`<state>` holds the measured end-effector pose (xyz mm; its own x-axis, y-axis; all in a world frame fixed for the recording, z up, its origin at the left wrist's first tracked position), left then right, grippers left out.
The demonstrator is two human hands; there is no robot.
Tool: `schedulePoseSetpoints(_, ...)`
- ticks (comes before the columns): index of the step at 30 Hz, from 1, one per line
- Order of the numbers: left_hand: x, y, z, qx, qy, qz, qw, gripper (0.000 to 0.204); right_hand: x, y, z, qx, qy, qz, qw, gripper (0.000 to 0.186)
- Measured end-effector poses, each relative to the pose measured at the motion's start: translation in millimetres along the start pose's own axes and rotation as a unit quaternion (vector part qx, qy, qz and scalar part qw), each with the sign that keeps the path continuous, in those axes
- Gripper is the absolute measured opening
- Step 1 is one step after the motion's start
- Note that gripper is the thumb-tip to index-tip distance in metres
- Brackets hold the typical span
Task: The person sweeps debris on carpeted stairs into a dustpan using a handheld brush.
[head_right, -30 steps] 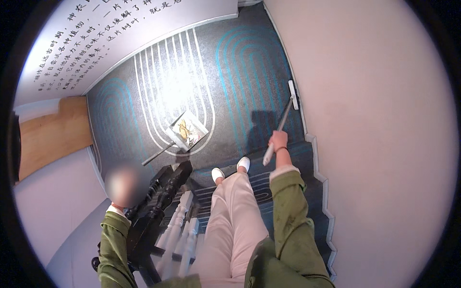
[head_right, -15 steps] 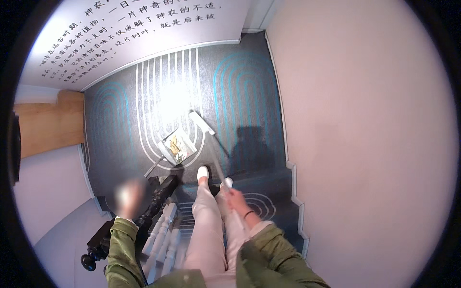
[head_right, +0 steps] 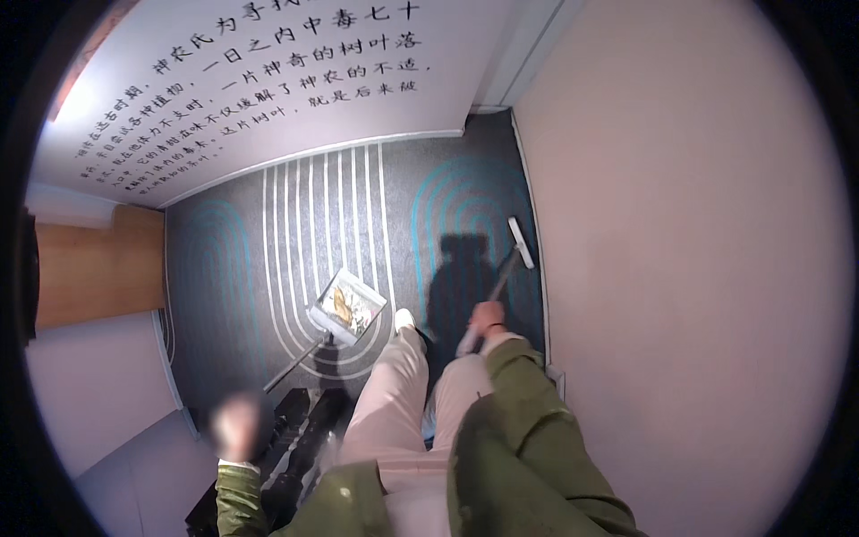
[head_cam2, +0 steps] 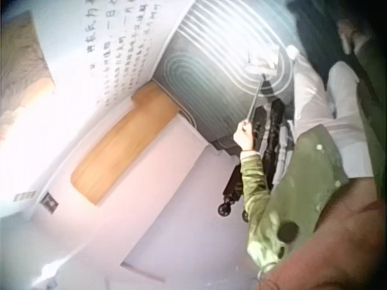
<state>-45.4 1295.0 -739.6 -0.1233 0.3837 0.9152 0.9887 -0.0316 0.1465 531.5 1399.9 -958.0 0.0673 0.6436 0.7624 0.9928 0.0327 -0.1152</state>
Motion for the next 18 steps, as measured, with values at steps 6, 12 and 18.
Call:
schedulePoseSetpoints(6, 33.9, 20.2, 76.9, -0.045, -0.016, -0.192, 0.980, 0.013, 14.4, -219.0, -70.0, -0.105, -0.219, 0.768, 0.592, 0.018)
schedulePoseSetpoints(12, 33.1, 15.8, 101.4, -0.075, -0.048, -0.179, 0.980, 0.016, 136.4, -74.4, -93.3, -0.127, -0.238, 0.733, 0.624, 0.020)
schedulePoseSetpoints(18, 41.0, 27.9, 62.9, -0.046, -0.053, -0.016, 0.997, 0.026, 122.2, 52.1, 68.7, -0.158, 0.001, 0.579, 0.800, 0.013)
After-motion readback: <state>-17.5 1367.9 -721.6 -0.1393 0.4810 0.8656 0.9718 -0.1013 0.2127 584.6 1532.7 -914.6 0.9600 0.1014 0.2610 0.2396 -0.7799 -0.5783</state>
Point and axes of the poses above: each hand's wrist, its own z-axis towards the middle knuckle, its own x-axis out of the back of the hand, y = z × x, the point moved 1 cm from there along z, towards the middle knuckle, and after that the axes turned 11 degrees about -y, right-handed, at the moved point
